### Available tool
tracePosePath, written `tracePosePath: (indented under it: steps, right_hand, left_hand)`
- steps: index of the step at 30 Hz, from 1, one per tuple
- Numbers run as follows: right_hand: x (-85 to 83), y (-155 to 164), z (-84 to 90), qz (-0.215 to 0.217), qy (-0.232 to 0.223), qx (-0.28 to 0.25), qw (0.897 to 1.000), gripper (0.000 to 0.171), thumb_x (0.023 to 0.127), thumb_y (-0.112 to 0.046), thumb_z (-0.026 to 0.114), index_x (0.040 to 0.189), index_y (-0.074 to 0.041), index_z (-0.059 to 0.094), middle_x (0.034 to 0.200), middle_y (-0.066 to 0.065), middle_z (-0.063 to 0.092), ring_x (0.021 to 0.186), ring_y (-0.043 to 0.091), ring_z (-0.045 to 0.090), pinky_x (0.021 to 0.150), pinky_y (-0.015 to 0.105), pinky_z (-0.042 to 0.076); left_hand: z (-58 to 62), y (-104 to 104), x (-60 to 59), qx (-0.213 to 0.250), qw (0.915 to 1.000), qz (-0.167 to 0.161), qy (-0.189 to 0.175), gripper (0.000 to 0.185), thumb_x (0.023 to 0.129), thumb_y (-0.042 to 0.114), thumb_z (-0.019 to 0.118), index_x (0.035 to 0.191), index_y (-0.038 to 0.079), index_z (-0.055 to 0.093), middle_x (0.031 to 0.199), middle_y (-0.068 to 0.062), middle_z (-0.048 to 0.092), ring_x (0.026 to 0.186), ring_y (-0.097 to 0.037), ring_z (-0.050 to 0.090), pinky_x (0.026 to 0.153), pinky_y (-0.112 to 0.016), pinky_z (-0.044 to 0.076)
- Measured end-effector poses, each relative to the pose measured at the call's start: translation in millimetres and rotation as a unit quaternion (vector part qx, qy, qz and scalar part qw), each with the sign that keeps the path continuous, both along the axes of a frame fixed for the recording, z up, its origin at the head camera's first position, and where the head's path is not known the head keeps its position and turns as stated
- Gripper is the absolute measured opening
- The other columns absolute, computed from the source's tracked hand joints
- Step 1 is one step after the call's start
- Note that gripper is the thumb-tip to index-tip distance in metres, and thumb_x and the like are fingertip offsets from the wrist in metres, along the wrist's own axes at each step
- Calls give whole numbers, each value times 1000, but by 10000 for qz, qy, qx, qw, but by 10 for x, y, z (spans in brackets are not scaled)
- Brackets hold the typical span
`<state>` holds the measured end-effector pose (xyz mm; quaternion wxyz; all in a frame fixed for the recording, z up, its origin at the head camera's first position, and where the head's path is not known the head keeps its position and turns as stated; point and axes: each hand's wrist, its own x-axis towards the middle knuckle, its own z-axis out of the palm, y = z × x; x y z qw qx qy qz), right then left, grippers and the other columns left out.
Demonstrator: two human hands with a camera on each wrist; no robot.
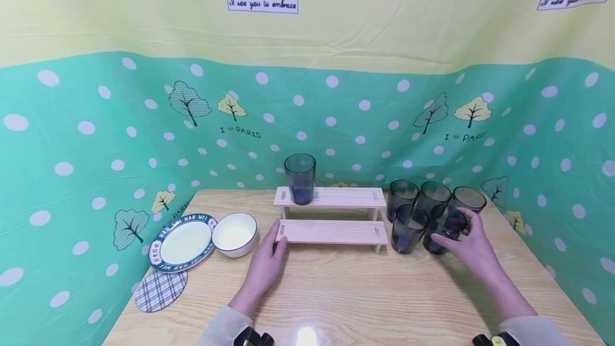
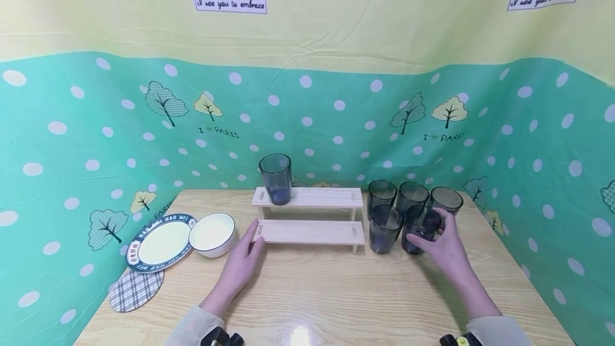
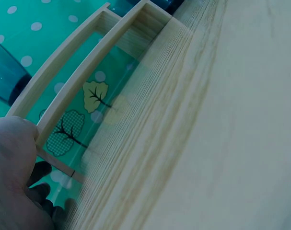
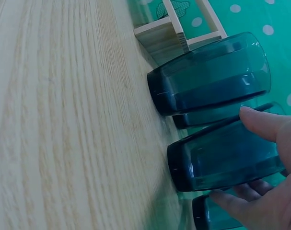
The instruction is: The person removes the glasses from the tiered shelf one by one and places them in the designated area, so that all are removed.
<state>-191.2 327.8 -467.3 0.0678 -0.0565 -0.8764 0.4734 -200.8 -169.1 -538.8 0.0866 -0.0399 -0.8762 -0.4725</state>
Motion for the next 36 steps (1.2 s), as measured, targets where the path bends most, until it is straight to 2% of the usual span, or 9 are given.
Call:
tracePosePath:
  steps: [3,6,11,14,20,26,36]
  right_hand:
    - [9,6,29,106,74,39,9999,122,97,-31,90,176,-5,0,167,44,26,148,66,35,115,75,40]
    - [14,3,97,151,389,256,9988,124,95,-31,92,176,-7,2,168,45,23,150,68,30,116,82,34]
    - [22,-57,327,166,1118,620,9917,118,95,-28,92,176,-4,10,165,42,30,149,66,32,116,84,30]
    - [31,-140,491,170,1346,719,9881,117,94,-29,93,177,-7,13,165,38,32,150,62,34,117,83,31]
    - [19,-354,723,311,1458,669,9866,116,94,-30,93,177,-10,14,169,35,31,153,60,31,117,84,29]
    - [-42,-520,831,489,1565,586,9847,117,93,-31,94,178,-13,15,170,32,31,156,56,31,122,80,27]
    - [-159,-914,1016,888,1518,139,9843,117,92,-28,95,178,-19,15,173,27,27,161,50,28,130,69,26]
  left_hand:
    - [-17,-6,-5,-14,10000,-21,-4,64,119,35,51,175,11,32,176,-16,37,161,-38,36,132,-57,29]
    - [-21,-9,-11,-10,10000,-42,21,64,119,35,51,175,10,31,176,-16,37,161,-37,36,132,-57,29]
    - [-14,-9,-15,0,10000,-42,42,64,119,35,52,175,10,32,176,-15,37,161,-37,36,132,-56,29]
    - [-5,-7,-17,7,10000,-37,40,64,119,35,52,175,10,32,176,-15,38,161,-37,36,132,-56,29]
    - [6,0,-18,34,10000,-62,24,64,119,35,51,175,10,31,176,-15,37,161,-37,35,132,-56,29]
    - [6,13,-14,25,10000,-60,-12,64,119,35,51,175,11,31,176,-15,36,162,-37,35,132,-57,28]
    - [12,3,1,51,10000,-19,-64,63,120,34,51,175,12,31,176,-16,36,162,-37,34,132,-57,28]
